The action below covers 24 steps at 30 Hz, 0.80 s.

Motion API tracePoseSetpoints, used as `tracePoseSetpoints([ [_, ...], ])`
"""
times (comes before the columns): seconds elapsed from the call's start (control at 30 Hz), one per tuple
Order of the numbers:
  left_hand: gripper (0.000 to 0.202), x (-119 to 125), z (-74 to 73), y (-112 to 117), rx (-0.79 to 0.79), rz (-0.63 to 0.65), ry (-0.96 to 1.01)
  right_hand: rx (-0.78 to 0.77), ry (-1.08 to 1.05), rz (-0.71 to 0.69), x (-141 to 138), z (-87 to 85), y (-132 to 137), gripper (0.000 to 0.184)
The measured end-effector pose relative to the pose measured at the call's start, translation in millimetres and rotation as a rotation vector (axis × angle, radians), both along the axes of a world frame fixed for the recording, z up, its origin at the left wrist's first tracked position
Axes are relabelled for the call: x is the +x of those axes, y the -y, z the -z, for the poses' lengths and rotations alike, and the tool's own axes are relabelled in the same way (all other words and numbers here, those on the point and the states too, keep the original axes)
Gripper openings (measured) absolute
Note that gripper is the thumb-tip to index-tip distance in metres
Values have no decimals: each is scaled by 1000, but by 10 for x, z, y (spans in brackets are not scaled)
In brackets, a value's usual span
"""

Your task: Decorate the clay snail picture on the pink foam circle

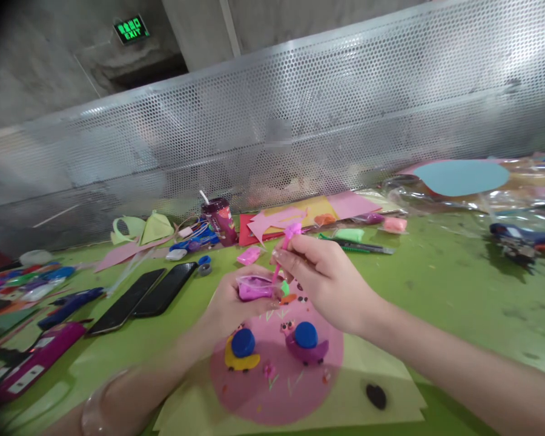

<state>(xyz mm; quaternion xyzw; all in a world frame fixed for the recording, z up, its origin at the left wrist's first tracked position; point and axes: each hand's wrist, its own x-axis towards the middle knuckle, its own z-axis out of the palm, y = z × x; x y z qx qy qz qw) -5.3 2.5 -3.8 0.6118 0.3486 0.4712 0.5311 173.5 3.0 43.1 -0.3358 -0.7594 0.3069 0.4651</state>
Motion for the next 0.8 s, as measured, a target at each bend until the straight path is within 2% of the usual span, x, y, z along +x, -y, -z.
tracePoseSetpoints([
  [0.2, 23, 9, -22, 4, 22, -27, -39, -334, -190, -104, -49, -14, -11, 27],
  [0.33, 21, 38, -76, 30, 41, -30, -77, -412, -186, -146, -86, 36, -38, 27],
  [0.6, 15, 38, -48, -7, 39, -27, -55, -195, 107, -156, -73, 120, -67, 30],
  [0.7, 16, 60, -51, -9, 13, -28, -7, -128, 89, -127, -48, 92, -49, 30],
  [0.8, 21, 68, -47, 4, -15, -29, 25, -42, -32, -33, -11, 54, -38, 28],
])
